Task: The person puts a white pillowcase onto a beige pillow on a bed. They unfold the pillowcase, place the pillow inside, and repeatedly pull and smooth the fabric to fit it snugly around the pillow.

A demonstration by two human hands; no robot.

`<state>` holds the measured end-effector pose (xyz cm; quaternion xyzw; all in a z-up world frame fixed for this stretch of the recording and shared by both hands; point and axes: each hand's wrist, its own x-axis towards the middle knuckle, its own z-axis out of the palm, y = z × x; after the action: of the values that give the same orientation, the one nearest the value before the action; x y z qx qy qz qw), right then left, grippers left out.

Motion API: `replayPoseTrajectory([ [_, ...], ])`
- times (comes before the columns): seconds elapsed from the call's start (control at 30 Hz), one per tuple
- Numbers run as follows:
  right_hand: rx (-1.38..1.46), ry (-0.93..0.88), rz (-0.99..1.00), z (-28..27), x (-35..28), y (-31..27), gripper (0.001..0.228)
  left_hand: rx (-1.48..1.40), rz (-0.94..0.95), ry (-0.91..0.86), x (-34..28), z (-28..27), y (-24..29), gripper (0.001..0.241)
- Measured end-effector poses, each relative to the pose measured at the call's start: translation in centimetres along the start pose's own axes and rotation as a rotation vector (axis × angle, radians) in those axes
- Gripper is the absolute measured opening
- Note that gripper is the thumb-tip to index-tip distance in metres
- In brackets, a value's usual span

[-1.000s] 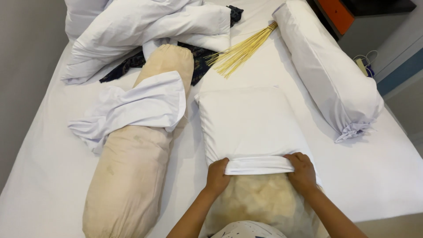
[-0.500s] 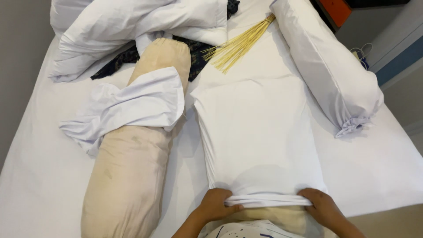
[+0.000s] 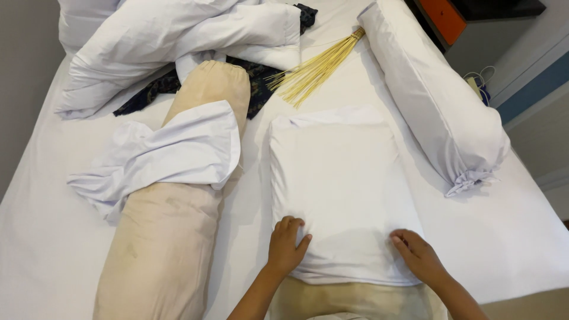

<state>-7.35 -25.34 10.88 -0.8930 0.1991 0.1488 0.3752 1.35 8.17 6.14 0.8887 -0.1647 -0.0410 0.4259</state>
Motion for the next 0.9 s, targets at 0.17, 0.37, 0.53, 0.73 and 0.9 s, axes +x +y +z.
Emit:
replayPoseTrajectory([
  [0.17, -0.464, 0.198, -0.119, 3.1, 8.6, 2.6, 0.076, 0.238, 0.050, -0.001, 6.3, 4.5, -2.8, 0.064],
  [0.37, -0.449, 0.213, -0.216, 4.1, 15.3, 1.8, 0.072, 0.259, -0.061, -0.043, 12.4, 6.7, -4.2, 0.072],
  [0.53, -0.351, 0.597, -0.569, 4.7, 18.3, -0.1, 0.041, 0.228, 0.072, 0.284, 15.0, 8.6, -4.6, 0.041],
  [0.73, -0.108, 0.610, -0.708, 3.2, 17.5, -3.2, 0.010, 0.157, 0.243, 0.446, 15.5, 6.9, -3.0, 0.012],
  [0.9, -0.109, 0.509, -0.613, 0.6, 16.8, -4.5, 0.008, 0.184, 0.278, 0.425, 16.1, 4.5, -1.3, 0.014],
])
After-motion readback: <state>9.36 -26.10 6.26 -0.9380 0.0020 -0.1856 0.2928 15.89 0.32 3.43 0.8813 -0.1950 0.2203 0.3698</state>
